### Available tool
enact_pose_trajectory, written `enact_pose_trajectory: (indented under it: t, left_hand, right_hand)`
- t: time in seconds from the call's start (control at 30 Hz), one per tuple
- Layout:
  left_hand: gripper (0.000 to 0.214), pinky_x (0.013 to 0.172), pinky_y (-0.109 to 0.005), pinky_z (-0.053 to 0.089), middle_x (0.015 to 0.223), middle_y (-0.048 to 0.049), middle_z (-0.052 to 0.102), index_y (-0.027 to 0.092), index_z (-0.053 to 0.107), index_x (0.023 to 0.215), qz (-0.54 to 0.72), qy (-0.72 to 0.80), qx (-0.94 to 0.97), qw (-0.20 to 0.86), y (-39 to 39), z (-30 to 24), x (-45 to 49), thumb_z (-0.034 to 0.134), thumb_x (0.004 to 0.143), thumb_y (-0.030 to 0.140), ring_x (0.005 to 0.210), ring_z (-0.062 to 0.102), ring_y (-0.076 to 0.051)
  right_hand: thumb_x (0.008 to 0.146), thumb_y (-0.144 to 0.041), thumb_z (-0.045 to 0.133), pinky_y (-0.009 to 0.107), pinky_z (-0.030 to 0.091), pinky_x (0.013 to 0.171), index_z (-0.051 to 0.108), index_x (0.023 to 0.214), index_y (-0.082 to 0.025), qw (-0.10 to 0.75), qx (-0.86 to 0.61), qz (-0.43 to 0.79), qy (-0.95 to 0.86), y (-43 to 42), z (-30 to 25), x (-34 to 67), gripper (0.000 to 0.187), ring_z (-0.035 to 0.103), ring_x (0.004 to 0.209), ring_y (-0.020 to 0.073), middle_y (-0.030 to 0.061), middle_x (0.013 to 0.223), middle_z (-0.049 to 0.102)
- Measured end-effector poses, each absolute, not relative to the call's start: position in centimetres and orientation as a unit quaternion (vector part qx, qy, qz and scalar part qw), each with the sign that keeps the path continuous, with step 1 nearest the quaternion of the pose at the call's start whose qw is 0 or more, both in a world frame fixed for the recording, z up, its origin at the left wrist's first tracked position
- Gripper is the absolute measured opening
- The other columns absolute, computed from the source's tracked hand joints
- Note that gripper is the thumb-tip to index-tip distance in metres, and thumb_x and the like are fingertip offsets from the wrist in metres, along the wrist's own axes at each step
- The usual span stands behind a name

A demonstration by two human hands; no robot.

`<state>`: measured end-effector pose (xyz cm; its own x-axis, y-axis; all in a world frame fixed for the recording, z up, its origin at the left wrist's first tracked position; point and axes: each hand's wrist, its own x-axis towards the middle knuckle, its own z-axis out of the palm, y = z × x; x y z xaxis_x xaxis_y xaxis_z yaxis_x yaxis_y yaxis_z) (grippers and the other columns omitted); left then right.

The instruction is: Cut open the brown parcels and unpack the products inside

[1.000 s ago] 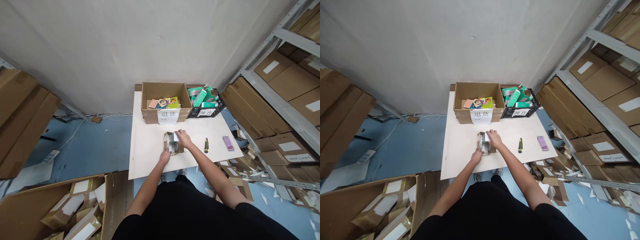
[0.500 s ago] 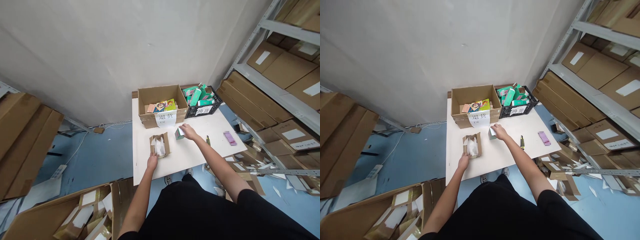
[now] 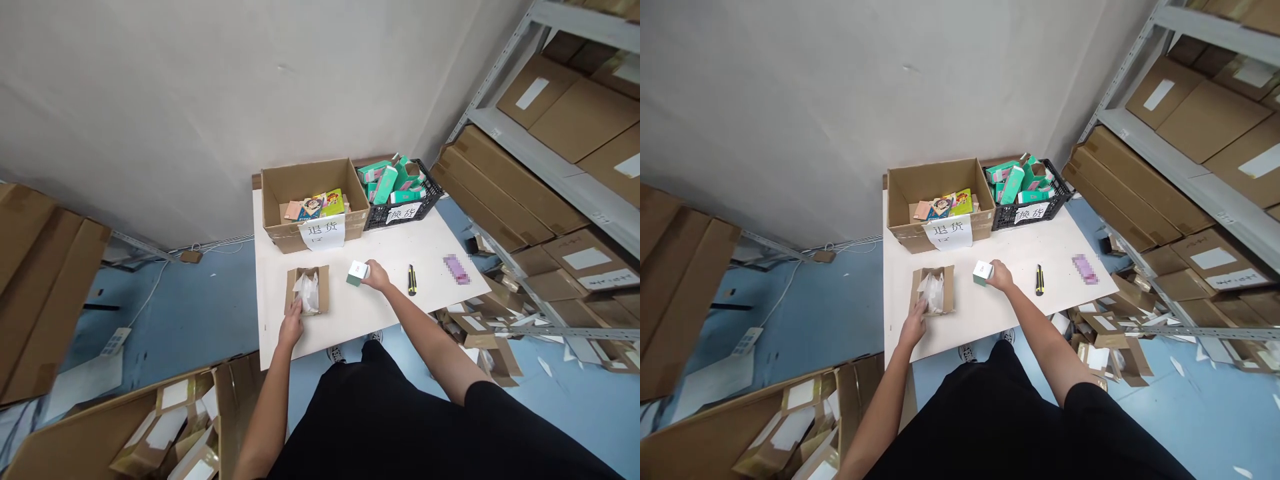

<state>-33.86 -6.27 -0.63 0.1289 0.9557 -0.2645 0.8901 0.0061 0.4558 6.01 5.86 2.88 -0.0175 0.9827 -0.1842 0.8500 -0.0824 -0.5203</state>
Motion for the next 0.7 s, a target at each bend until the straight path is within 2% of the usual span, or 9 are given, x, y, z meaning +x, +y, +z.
enact_pose_trajectory:
  t: [0.17,0.27,0.37,0.43,0.5,0.6,0.7]
  left_hand:
    - [0.082,0.135,-0.052,0.029,0.169,-0.0081,0.046,0.025,0.036,0.169,0.088,0.677,0.690,0.241,-4.4,2.9,-30.6,0.051,0.090,0.010,0.162,0.030,-0.031]
    - [0.069,0.134,-0.049,0.031,0.165,-0.0084,0.050,0.026,0.046,0.164,0.123,0.627,0.722,0.265,-0.9,5.3,-24.0,0.053,0.096,0.017,0.157,0.039,-0.032]
    - [0.055,0.130,-0.046,0.035,0.164,-0.0110,0.051,0.022,0.055,0.157,0.146,0.562,0.760,0.293,3.4,6.6,-16.2,0.054,0.102,0.025,0.153,0.043,-0.029]
    - [0.059,0.129,-0.046,0.036,0.165,-0.0134,0.049,0.020,0.057,0.155,0.121,0.541,0.772,0.310,6.0,6.9,-12.1,0.066,0.097,0.028,0.155,0.041,-0.031]
    - [0.058,0.125,-0.043,0.041,0.162,-0.0143,0.052,0.020,0.063,0.149,0.075,0.540,0.774,0.322,8.0,6.8,-9.7,0.071,0.092,0.025,0.150,0.048,-0.032]
    - [0.045,0.118,-0.038,0.046,0.149,-0.0104,0.065,0.024,0.070,0.141,0.055,0.555,0.764,0.323,10.6,6.5,-9.0,0.062,0.097,0.023,0.135,0.062,-0.028]
    - [0.046,0.113,-0.036,0.049,0.138,-0.0085,0.074,0.024,0.065,0.147,0.098,0.595,0.724,0.335,13.0,6.3,-9.7,0.052,0.103,0.028,0.125,0.068,-0.026]
  right_hand:
    - [0.080,-0.040,0.081,0.031,0.049,0.076,0.052,0.122,-0.023,0.124,-0.786,0.235,-0.558,4.5,2.6,4.8,0.054,0.071,0.096,0.0269,0.0075,0.110,0.072]
    - [0.082,-0.045,0.079,0.031,0.050,0.076,0.051,0.118,-0.024,0.149,-0.811,0.210,-0.526,3.5,2.2,4.1,0.050,0.070,0.101,0.0284,0.0100,0.115,0.071]
    - [0.082,-0.042,0.078,0.033,0.051,0.080,0.052,0.118,-0.023,0.171,-0.805,0.212,-0.527,3.2,2.0,3.9,0.048,0.068,0.108,0.0300,0.0121,0.117,0.070]
    - [0.081,-0.036,0.077,0.034,0.052,0.082,0.054,0.120,-0.023,0.186,-0.785,0.233,-0.543,3.4,2.0,4.3,0.047,0.068,0.109,0.0300,0.0119,0.117,0.070]
    - [0.079,-0.032,0.078,0.036,0.054,0.086,0.055,0.125,-0.023,0.206,-0.749,0.273,-0.567,3.8,2.0,5.3,0.053,0.068,0.111,0.0294,0.0109,0.120,0.070]
    - [0.075,-0.030,0.080,0.039,0.055,0.094,0.055,0.135,-0.025,0.232,-0.674,0.354,-0.605,4.4,1.8,7.4,0.065,0.069,0.115,0.0281,0.0097,0.130,0.068]
    - [0.078,-0.027,0.079,0.041,0.055,0.100,0.054,0.139,-0.027,0.237,-0.629,0.402,-0.621,5.0,1.7,9.0,0.066,0.068,0.120,0.0271,0.0090,0.136,0.066]
